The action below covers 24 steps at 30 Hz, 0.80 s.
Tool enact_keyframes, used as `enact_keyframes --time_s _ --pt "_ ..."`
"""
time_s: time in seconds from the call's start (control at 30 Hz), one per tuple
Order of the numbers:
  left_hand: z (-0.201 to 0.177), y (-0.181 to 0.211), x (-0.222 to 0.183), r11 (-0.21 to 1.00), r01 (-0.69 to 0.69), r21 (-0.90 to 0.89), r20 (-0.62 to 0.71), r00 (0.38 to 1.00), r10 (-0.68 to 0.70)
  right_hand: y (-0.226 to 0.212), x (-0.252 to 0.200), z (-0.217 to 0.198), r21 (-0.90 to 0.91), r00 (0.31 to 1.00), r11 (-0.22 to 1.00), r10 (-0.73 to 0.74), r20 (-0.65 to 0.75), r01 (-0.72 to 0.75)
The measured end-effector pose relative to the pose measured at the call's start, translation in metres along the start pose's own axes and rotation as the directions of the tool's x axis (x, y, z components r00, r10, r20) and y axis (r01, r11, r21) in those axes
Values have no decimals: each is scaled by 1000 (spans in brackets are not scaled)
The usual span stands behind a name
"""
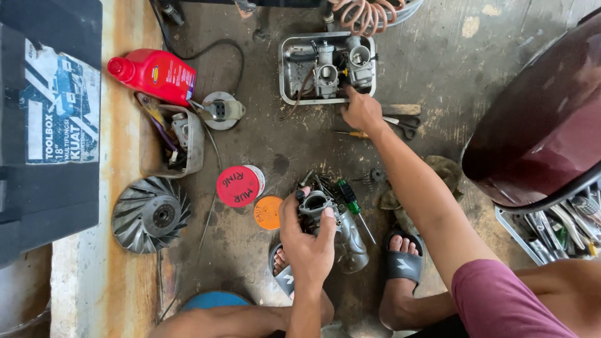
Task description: The person sits on the workshop floor repairing a small engine carburetor. They unscrew parts with a screwdriver, remove internal components by hand, fit a spring and piston assembly into the carburetor body, and press parts into place with their fingers.
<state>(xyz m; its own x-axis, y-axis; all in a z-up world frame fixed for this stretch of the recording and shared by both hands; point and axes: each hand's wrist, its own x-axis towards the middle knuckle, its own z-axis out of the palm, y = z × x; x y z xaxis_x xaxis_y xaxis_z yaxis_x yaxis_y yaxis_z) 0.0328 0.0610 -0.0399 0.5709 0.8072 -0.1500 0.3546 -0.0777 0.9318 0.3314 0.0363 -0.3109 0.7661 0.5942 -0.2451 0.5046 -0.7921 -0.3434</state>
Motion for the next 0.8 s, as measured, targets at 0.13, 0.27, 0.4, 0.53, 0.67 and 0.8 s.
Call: enact_keyframes --time_s 0.13,0.27,0.4,0.53,0.67,0.8 --pt "-5 2 2 1000 16 8 4 1000 -16 5 10 16 13 999 1000 5 35 -6" --pt "-6 1 3 1000 8 -7 6 1000 -8 5 14 21 10 999 999 33 30 -34" --pt "-6 -1 1 1000 -8 0 7 1000 8 -4 15 11 -9 994 997 77 83 -76" --pt "-6 -1 2 1000 0 -1 12 1000 0 -7 17 6 -101 998 993 56 28 -53" --pt "-6 -1 1 1000 -11 13 4 1000 10 -13 16 -12 -253 992 967 69 102 -41" --pt "-6 1 0 1000 -3 -14 6 1000 3 8 23 -3 -184 995 979 94 41 -85"
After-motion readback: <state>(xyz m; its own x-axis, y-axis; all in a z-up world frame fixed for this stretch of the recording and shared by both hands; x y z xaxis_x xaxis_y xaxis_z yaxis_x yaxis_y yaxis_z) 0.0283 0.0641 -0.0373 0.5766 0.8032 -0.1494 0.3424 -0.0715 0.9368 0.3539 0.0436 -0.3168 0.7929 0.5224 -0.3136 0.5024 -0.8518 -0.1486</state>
